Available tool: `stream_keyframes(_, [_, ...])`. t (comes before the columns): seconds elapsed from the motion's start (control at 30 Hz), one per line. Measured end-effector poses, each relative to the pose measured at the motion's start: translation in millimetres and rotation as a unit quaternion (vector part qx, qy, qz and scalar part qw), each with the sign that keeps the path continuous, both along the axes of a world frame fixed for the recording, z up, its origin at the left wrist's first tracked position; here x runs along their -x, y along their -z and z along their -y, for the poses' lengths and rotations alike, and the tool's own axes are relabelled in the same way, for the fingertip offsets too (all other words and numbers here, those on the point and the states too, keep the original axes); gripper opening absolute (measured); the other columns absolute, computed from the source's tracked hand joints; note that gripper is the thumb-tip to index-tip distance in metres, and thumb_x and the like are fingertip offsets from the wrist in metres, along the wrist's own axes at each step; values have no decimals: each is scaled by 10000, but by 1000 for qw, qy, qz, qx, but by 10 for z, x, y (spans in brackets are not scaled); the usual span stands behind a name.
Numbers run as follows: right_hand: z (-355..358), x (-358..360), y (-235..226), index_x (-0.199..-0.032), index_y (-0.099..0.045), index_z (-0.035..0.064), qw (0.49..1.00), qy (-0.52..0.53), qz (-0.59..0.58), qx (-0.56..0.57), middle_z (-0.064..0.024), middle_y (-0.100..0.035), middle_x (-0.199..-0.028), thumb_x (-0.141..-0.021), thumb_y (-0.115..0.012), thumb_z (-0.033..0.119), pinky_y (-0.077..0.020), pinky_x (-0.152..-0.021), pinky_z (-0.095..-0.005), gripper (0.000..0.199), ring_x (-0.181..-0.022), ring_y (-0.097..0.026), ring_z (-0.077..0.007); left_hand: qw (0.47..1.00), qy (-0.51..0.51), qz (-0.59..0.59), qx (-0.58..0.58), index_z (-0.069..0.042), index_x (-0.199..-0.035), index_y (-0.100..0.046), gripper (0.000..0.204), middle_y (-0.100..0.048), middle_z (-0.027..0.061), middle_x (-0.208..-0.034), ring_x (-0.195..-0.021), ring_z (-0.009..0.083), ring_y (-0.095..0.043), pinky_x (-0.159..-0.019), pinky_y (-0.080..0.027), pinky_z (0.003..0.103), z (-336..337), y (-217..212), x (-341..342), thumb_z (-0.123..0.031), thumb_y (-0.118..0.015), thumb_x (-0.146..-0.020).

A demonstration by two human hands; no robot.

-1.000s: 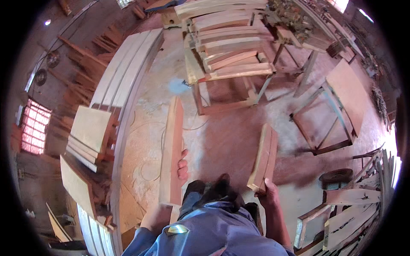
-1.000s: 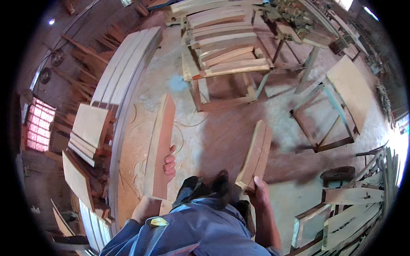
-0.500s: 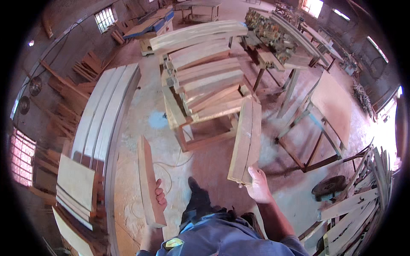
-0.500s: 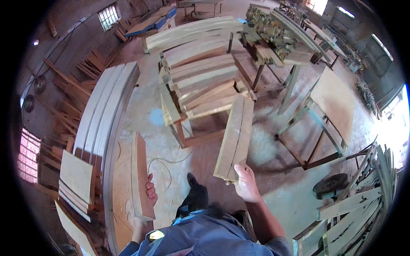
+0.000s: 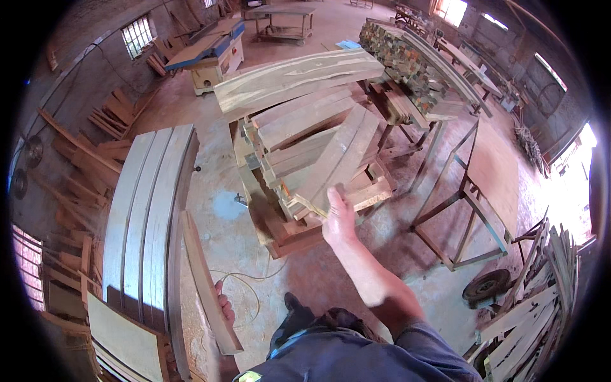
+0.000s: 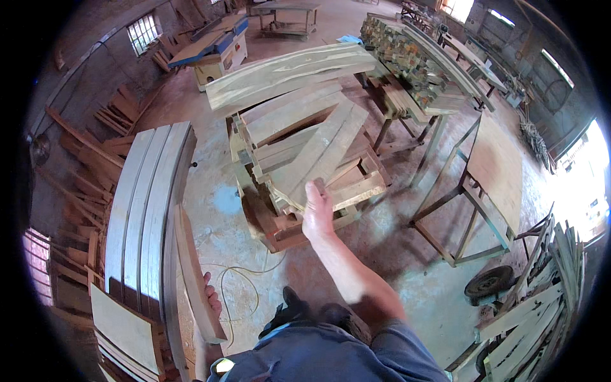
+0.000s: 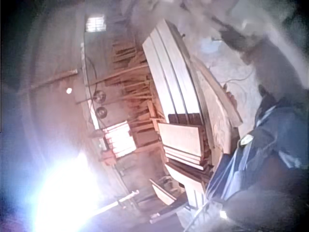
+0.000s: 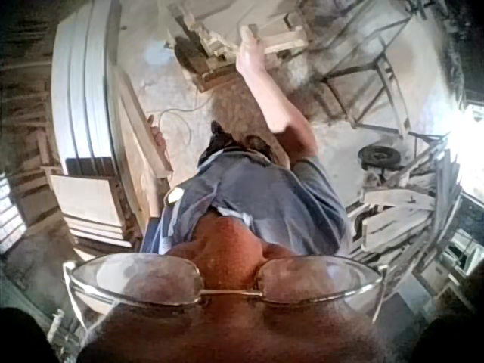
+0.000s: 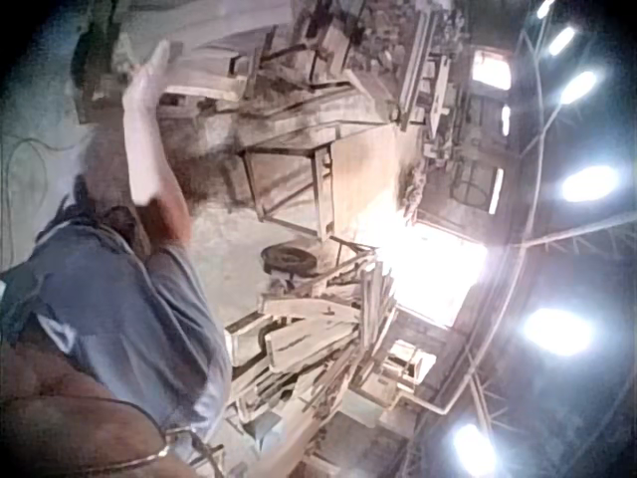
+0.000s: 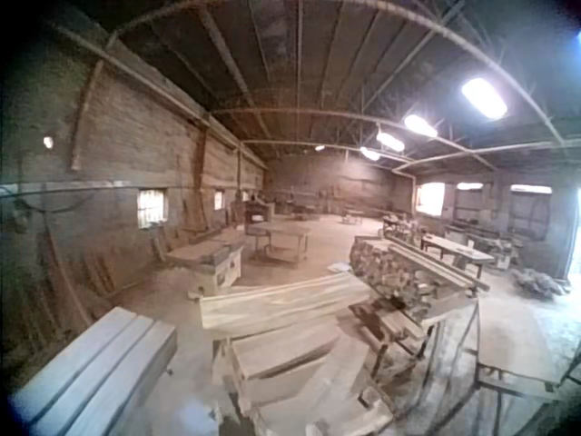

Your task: The person selects and stacks various wooden planks from a pile, then uses a table saw to cut them into smaller pieces. The cut pieces are gathered and placed onto a nearby workbench.

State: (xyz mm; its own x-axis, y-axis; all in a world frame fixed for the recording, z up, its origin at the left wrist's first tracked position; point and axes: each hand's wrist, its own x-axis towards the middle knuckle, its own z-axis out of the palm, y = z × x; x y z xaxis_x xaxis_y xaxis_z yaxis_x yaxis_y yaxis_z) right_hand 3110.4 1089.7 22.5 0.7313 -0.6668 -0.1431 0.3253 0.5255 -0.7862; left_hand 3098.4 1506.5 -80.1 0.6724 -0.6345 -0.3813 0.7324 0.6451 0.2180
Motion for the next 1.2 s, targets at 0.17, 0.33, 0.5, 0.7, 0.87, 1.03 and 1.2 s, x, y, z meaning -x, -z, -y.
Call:
stream_keyframes(0.17, [31,-1038,77,-1051,-580,57,998,61,-18,-2,-32,-613,-984,-944,-664,365,-546,-543,-318,337,-704,-653,-154,995,-35,63,-68,-87,-1460,-434,593,-652,64,-888,-587,149,-559,-492,-497,319,69,-160,-197,-453,-530,-1004])
stream_keyframes(0.33, [521,-1207,100,-1143,-571,11,901,-237,-266,247,-92,-628,-1057,-980,-607,383,-541,-607,-308,407,-778,-652,-154,962,-107,74,-240,-65,-1401,-502,660,-610,24,-749,-497,125,-523,-390,-427,264,332,-387,-251,-551,-561,-958])
stream_keyframes(0.5, [926,-1031,295,-1085,-602,-6,906,-229,-233,270,-68,-649,-971,-976,-615,406,-536,-672,-302,427,-818,-636,-137,907,-192,44,-372,-99,-1266,-584,567,-554,-18,-616,-399,113,-462,-314,-354,287,979,-804,-378,-569,-529,-955])
stream_keyframes(0.7, [1231,-978,540,-877,-654,-43,902,-202,-241,296,-44,-636,-735,-964,-638,419,-469,-628,-303,471,-676,-582,-138,803,-182,251,-508,-2,-1336,-525,481,-612,91,-1151,-999,189,-600,-865,-491,340,1518,-1196,-775,-363,-497,-1020])
stream_keyframes(0.87, [1310,-1052,485,-662,-651,-81,867,-209,-291,347,-242,-613,-601,-912,-582,591,-488,-678,-433,720,-644,-660,-349,660,-160,496,-541,52,-1389,-483,548,-619,149,-1263,-1114,236,-609,-967,-473,353,2311,-1845,-1368,-218,-600,-927])
stream_keyframes(1.03, [1520,-907,675,-731,-698,-56,911,-182,-252,272,-181,-637,-642,-926,-601,566,-489,-671,-404,658,-684,-636,-236,313,-52,556,-768,-4,-1363,-525,592,-685,216,-1090,-945,316,-699,-835,-545,373,3340,-2423,-1700,-204,-703,-836])
stream_keyframes(1.2, [1604,-905,468,-769,-702,-63,880,-188,-302,315,-75,-609,-628,-942,-612,529,-478,-646,-369,623,-672,-574,-148,59,-52,757,-649,-74,-1307,-573,590,-695,101,-972,-896,287,-678,-740,-550,399,4007,-2471,-2192,-316,-771,-806])
